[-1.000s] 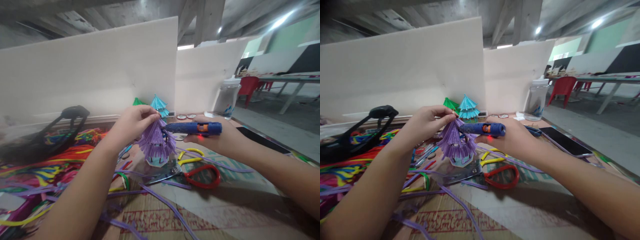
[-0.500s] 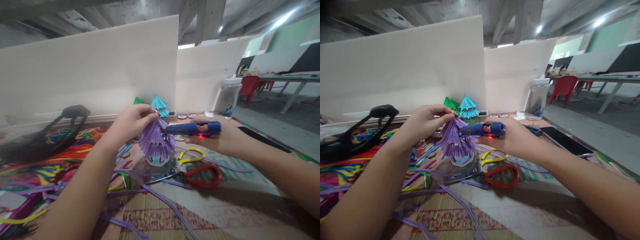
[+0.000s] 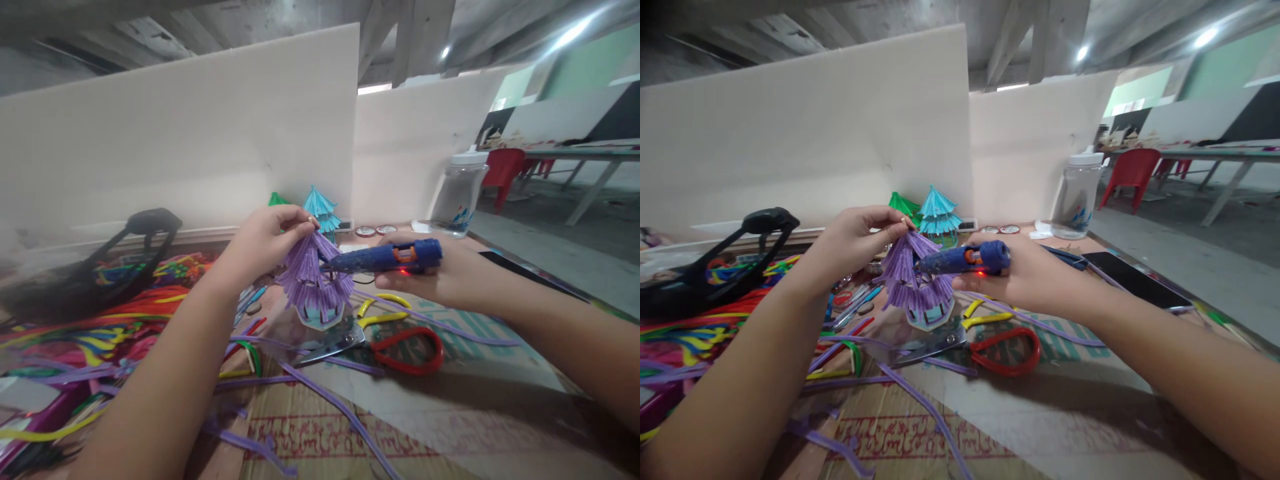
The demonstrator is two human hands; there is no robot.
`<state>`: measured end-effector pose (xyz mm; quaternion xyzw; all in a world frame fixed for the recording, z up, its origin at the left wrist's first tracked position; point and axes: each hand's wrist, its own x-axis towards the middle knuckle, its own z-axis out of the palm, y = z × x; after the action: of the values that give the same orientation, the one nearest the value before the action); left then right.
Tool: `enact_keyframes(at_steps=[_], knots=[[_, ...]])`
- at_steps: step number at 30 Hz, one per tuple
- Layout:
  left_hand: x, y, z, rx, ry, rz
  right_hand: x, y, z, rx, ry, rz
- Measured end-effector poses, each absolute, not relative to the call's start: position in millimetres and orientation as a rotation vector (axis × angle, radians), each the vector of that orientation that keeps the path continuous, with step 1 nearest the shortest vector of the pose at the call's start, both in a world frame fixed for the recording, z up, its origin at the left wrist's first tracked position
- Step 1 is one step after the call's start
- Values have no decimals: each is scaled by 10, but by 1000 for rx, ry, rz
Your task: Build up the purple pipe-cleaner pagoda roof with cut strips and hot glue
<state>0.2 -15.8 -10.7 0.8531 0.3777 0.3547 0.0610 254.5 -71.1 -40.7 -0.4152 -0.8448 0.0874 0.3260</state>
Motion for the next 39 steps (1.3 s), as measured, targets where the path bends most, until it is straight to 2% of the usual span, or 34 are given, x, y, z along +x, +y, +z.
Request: enact_keyframes(at_steps=[39], knots=[[-33,-101,-126,2561,1152,1019,2527,-694,-407,-1099,-2259,301]])
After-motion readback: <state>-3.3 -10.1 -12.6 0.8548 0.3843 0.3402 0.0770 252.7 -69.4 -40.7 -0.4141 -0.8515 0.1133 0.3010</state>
